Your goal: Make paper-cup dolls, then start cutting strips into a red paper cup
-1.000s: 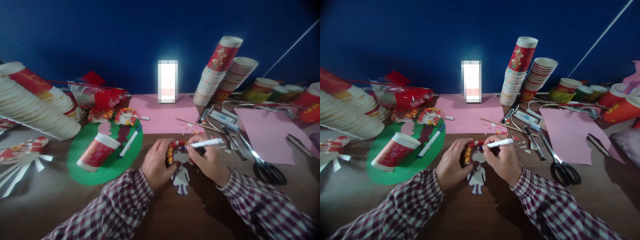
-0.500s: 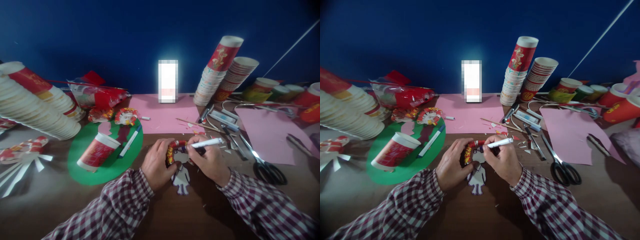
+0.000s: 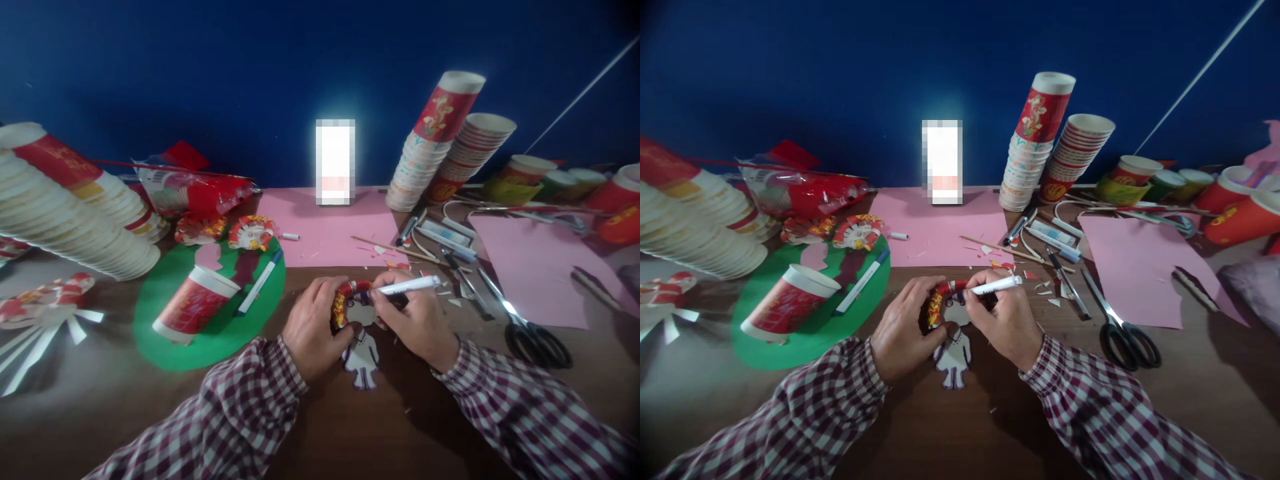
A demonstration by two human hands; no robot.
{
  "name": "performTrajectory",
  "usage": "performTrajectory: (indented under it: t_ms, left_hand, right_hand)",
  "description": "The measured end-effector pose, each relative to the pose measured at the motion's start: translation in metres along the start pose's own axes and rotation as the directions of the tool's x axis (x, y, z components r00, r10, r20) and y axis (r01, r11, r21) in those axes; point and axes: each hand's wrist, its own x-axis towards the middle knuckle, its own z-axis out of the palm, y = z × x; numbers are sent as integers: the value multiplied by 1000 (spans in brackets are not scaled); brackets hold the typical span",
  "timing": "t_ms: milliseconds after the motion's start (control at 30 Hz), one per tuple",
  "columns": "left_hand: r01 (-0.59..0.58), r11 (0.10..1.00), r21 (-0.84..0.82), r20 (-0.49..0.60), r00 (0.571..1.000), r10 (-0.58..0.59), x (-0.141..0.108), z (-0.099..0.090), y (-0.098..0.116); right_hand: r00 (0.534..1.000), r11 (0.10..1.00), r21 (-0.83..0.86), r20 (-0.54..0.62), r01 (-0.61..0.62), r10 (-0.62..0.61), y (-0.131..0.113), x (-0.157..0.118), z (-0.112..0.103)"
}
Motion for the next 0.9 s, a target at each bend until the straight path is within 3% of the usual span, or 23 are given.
performTrajectory:
  t_ms: [233, 700, 900]
  left_hand:
    - [5, 1000, 3, 7, 1000, -5, -1, 0, 0]
    - [6, 1000, 12, 9, 1000, -6, 0, -1, 0]
    - [9, 1000, 11, 7, 1000, -9, -1, 0, -1]
  right_hand:
    - [999, 999, 11, -7, -45, 45, -1, -1, 0]
    - [1000, 999, -32, -13, -18, 18, -2, -1, 0]
    - [996, 997, 66, -75, -48, 53, -4, -2, 0]
